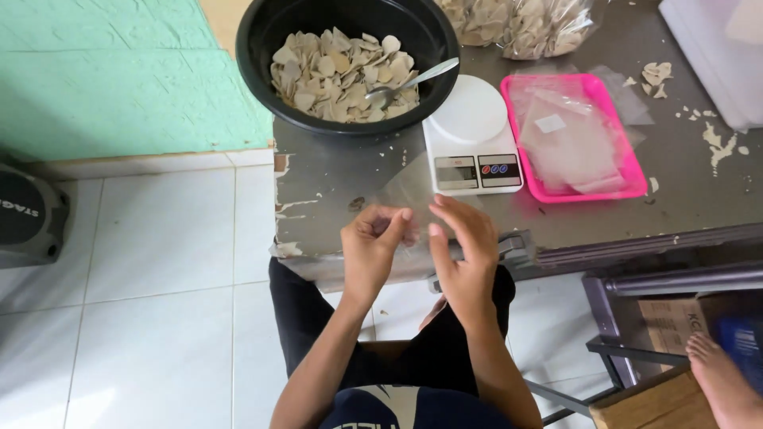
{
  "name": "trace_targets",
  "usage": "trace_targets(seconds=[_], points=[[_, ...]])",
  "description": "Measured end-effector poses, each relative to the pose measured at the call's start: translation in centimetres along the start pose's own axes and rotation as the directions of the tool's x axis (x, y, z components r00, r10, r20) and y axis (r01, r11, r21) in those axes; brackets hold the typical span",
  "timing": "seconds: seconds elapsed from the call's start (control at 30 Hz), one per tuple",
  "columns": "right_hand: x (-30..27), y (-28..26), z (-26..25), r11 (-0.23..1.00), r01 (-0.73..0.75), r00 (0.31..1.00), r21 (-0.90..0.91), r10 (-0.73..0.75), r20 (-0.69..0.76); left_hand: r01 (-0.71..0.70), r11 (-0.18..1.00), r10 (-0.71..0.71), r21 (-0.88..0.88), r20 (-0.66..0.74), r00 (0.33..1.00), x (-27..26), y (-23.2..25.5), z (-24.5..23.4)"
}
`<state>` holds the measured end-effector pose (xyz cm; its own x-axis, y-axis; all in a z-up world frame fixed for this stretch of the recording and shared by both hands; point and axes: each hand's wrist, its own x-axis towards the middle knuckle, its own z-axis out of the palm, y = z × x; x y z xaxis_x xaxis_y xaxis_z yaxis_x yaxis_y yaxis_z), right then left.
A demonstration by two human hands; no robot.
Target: Packaging dried food items into small plastic bags using a spoon and a digital scale.
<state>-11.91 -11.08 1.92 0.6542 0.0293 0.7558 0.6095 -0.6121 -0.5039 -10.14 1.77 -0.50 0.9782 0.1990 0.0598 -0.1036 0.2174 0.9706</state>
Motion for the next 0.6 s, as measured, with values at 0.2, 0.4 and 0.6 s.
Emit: trace_targets(seconds=[0.2, 0.4, 0.6], points=[[-1.6, -1.7, 0.1, 1.0, -0.026, 0.998, -0.003, 0.026, 0.06, -0.124, 0.968, 0.143, 0.22, -0.073, 0.987, -1.8, -0.6, -1.9], [-2.6, -2.6, 0.8, 0.993, -0.115, 0.991, 0.029, 0.112, 0.078, -0.352, 0.453, 0.571, 0.819, 0.037, 0.82, -2.6, -4.8, -2.9], [-2.0, -1.5, 0.3, 0.966, -0.198, 0.98, 0.167, 0.196, 0.028, -0.428, 0.219, 0.689, 0.877, 0.171, 0.705, -3.4, -1.7, -1.0]])
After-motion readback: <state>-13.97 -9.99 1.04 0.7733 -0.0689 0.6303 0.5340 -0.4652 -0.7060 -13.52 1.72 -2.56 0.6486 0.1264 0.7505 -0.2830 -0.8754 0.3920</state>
